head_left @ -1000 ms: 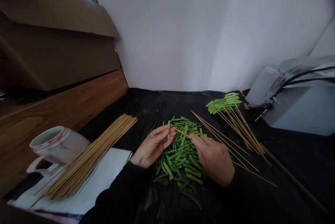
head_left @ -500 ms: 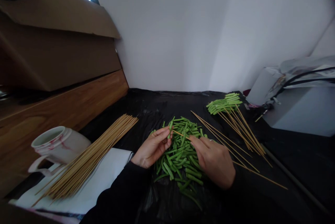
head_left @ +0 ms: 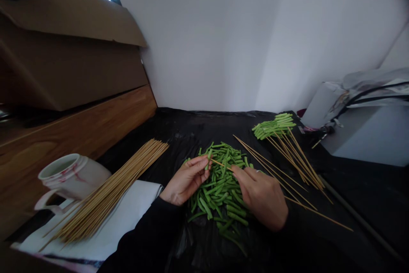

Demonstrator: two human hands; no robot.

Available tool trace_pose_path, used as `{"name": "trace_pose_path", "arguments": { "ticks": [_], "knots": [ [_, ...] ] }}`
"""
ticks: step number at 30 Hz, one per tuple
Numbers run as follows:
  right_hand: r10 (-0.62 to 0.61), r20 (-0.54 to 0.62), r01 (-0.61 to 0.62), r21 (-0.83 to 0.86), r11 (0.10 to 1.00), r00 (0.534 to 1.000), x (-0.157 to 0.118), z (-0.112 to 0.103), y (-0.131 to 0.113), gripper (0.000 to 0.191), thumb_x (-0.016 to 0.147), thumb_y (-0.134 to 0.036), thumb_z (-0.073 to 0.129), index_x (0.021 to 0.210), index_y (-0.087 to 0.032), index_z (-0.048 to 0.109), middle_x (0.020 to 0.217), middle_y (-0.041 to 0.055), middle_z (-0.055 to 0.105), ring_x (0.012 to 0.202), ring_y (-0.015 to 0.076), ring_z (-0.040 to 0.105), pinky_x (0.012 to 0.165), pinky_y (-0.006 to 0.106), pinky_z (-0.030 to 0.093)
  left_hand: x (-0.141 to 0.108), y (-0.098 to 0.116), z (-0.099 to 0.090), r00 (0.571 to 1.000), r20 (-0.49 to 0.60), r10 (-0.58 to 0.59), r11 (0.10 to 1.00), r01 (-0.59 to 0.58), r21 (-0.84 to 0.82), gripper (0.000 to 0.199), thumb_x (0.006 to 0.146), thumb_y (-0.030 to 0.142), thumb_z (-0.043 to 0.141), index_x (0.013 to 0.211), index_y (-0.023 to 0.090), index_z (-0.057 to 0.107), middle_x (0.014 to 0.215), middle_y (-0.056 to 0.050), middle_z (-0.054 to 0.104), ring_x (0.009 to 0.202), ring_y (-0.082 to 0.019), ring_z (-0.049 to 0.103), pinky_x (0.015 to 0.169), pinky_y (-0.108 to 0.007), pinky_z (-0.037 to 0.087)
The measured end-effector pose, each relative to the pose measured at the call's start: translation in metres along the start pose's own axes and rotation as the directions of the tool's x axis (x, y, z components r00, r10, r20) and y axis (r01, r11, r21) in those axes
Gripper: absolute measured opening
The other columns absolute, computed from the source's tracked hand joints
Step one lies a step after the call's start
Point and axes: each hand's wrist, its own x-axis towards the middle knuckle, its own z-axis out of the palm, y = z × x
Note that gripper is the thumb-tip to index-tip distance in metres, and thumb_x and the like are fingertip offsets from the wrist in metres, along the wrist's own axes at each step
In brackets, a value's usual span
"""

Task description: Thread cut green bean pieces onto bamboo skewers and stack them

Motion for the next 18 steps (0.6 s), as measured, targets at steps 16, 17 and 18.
{"name": "trace_pose_path", "arguments": {
  "ticks": [16,17,18],
  "knots": [
    [0.008,0.022,-0.011,0.125,0.992,1.000,-0.0017,0.0031,-0.0017,0.027,0.092,-0.011,0.038,0.100,-0.016,0.063,0.073,0.0016,0.062,0.063,0.0140,0.056,0.060,0.029,0.032,-0.0002,-0.0013,-0.0021,0.999,0.020,0.039,0.991,-0.042,0.129,0.021,0.065,0.016,0.082,0.084,0.010,0.074,0.075,-0.002,0.066,0.064,-0.005,0.056,0.063,-0.016,0.046],
    [0.008,0.019,-0.010,0.131,0.991,1.000,-0.0017,0.0035,-0.0016,0.027,0.092,-0.011,0.038,0.099,-0.016,0.063,0.073,0.0019,0.062,0.064,0.0142,0.057,0.061,0.029,0.033,-0.0002,-0.0016,-0.0022,0.999,0.023,0.042,0.989,-0.044,0.138,0.021,0.065,0.016,0.081,0.084,0.010,0.074,0.075,-0.002,0.066,0.064,-0.005,0.055,0.063,-0.016,0.045],
    [0.006,0.010,-0.008,0.130,0.991,1.000,-0.0017,0.0038,-0.0015,0.027,0.092,-0.011,0.038,0.099,-0.016,0.063,0.073,0.0021,0.062,0.064,0.0144,0.057,0.061,0.029,0.033,-0.0002,-0.0020,-0.0023,0.999,0.027,0.043,0.988,-0.047,0.144,0.021,0.065,0.017,0.081,0.084,0.010,0.074,0.075,-0.002,0.066,0.064,-0.005,0.055,0.063,-0.017,0.045]
  ]
}}
